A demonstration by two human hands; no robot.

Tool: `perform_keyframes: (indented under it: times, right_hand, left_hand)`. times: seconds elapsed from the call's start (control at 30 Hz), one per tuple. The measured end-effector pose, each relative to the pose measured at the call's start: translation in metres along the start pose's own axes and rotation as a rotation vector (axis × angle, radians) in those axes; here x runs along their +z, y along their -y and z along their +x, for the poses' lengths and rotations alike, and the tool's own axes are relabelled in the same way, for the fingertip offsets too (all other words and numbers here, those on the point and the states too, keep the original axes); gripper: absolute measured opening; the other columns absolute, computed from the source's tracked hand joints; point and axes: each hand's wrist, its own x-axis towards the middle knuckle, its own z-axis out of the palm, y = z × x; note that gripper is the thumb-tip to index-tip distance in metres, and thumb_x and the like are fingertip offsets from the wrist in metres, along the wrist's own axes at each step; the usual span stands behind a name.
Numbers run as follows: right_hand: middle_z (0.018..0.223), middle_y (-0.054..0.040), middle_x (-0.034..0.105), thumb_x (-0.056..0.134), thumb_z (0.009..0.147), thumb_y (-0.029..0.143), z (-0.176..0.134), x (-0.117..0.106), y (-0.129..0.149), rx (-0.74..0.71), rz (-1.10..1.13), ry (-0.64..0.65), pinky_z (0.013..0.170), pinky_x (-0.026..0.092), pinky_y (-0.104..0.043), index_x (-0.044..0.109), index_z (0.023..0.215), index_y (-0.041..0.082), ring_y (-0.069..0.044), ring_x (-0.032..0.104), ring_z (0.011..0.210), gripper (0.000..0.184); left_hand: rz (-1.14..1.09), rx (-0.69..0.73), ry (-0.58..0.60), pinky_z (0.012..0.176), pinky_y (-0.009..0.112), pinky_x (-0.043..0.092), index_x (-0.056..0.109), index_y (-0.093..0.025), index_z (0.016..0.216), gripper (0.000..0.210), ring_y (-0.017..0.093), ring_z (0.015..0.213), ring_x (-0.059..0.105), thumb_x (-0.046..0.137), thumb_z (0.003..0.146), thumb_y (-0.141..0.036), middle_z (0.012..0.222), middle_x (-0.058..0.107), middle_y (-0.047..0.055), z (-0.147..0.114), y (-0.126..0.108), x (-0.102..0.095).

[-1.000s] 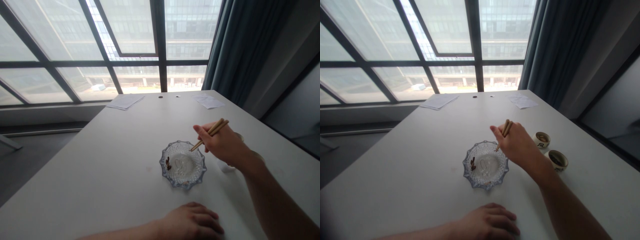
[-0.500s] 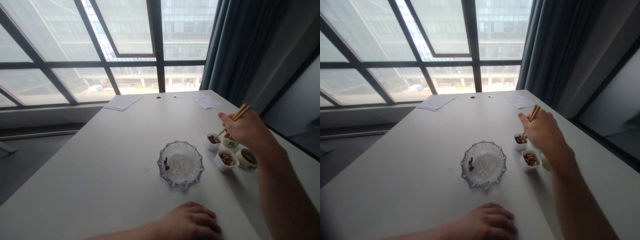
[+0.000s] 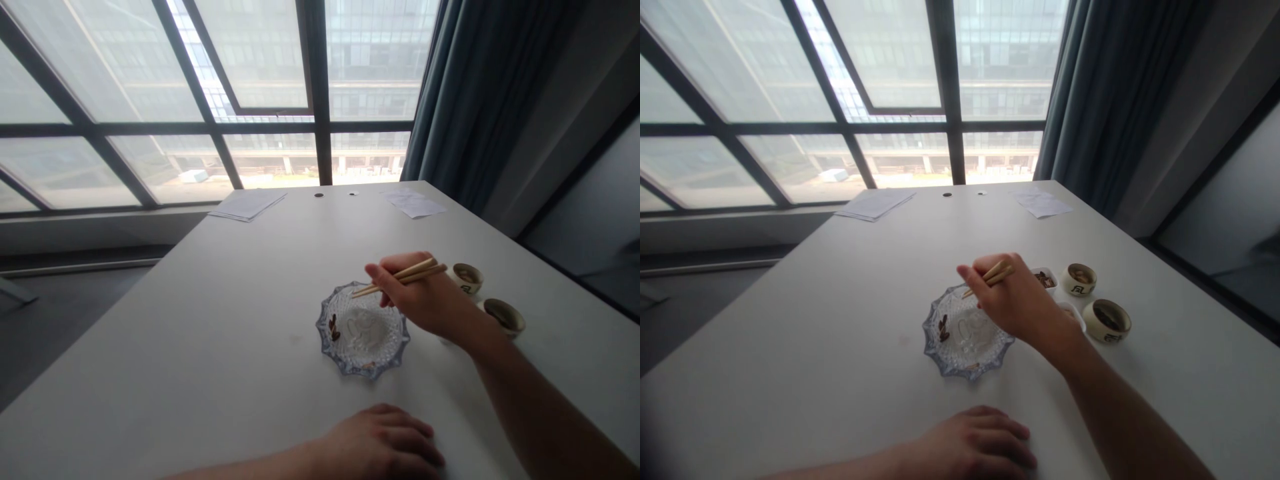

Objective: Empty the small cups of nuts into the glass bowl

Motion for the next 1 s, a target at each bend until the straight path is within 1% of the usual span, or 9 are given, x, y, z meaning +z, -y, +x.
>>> perform_keyframes:
  times: [0.1, 0.2, 0.33, 0.47, 0.6, 0.7, 0.83, 1.0]
  right_hand:
    - [0.056, 0.0019, 0.06, 0.057, 0.105, 0.042, 0.0, 0.016, 0.001, -0.066, 0.051, 0.13, 0.053, 0.033, -0.027, 0.057, 0.062, 0.018, -0.01, 0.051, 0.052, 0.05]
    - [0.057, 0.0032, 0.058, 0.061, 0.104, 0.037, 0.002, 0.027, -0.003, -0.123, 0.077, 0.187, 0.056, 0.032, -0.027, 0.053, 0.06, 0.017, -0.008, 0.046, 0.054, 0.049]
    - [0.059, 0.004, 0.058, 0.065, 0.102, 0.033, 0.006, 0.036, -0.011, -0.15, 0.085, 0.232, 0.057, 0.031, -0.026, 0.053, 0.061, 0.017, -0.008, 0.043, 0.057, 0.045]
    - [0.058, 0.0045, 0.057, 0.065, 0.103, 0.035, 0.008, 0.04, -0.015, -0.166, 0.103, 0.238, 0.057, 0.032, -0.024, 0.051, 0.06, 0.017, -0.008, 0.041, 0.056, 0.048]
    - [0.056, 0.0037, 0.058, 0.063, 0.104, 0.046, 0.009, 0.043, -0.018, -0.198, 0.102, 0.216, 0.057, 0.031, -0.025, 0.049, 0.058, 0.017, -0.008, 0.042, 0.055, 0.056]
    - [0.054, 0.0035, 0.058, 0.063, 0.103, 0.05, 0.009, 0.044, -0.019, -0.188, 0.109, 0.201, 0.058, 0.032, -0.025, 0.05, 0.058, 0.017, -0.008, 0.043, 0.054, 0.058]
    - [0.056, 0.0031, 0.062, 0.062, 0.104, 0.049, 0.007, 0.039, -0.015, -0.159, 0.114, 0.211, 0.056, 0.034, -0.024, 0.052, 0.06, 0.017, -0.008, 0.048, 0.053, 0.055]
    - [0.061, 0.0022, 0.067, 0.068, 0.101, 0.041, 0.005, 0.037, -0.008, -0.128, 0.185, 0.246, 0.058, 0.039, -0.022, 0.06, 0.062, 0.017, -0.009, 0.058, 0.056, 0.046]
  left_hand:
    - [-0.004, 0.004, -0.002, 0.127, 0.023, 0.026, 0.066, -0.017, 0.125, 0.03, 0.017, 0.145, 0.056, 0.044, 0.116, -0.035, 0.139, 0.073, 0.005, 0.0, 0.002, 0.002]
    - [0.004, -0.001, -0.01, 0.127, 0.022, 0.026, 0.067, -0.018, 0.124, 0.03, 0.017, 0.145, 0.056, 0.044, 0.115, -0.036, 0.139, 0.073, 0.004, 0.0, 0.002, 0.004]
    - [0.012, -0.004, -0.018, 0.128, 0.022, 0.024, 0.067, -0.017, 0.126, 0.031, 0.017, 0.145, 0.055, 0.044, 0.116, -0.035, 0.141, 0.072, 0.004, 0.0, 0.0, 0.004]
    - [0.008, -0.015, -0.026, 0.128, 0.023, 0.025, 0.066, -0.017, 0.127, 0.032, 0.017, 0.146, 0.054, 0.043, 0.116, -0.036, 0.141, 0.071, 0.005, 0.0, -0.002, 0.003]
    - [-0.01, -0.025, -0.013, 0.128, 0.023, 0.025, 0.067, -0.017, 0.126, 0.034, 0.017, 0.147, 0.054, 0.041, 0.116, -0.036, 0.142, 0.071, 0.006, 0.0, -0.001, 0.004]
    - [-0.021, -0.036, 0.003, 0.128, 0.023, 0.026, 0.067, -0.019, 0.126, 0.034, 0.017, 0.147, 0.054, 0.041, 0.116, -0.038, 0.143, 0.071, 0.005, -0.001, 0.0, 0.005]
    - [-0.045, -0.049, 0.03, 0.128, 0.026, 0.028, 0.066, -0.02, 0.129, 0.03, 0.017, 0.148, 0.053, 0.044, 0.115, -0.036, 0.143, 0.07, 0.005, -0.001, 0.001, 0.005]
    - [-0.069, -0.072, 0.058, 0.128, 0.03, 0.031, 0.064, -0.021, 0.132, 0.028, 0.019, 0.148, 0.053, 0.047, 0.114, -0.034, 0.143, 0.07, 0.006, -0.001, 0.0, 0.004]
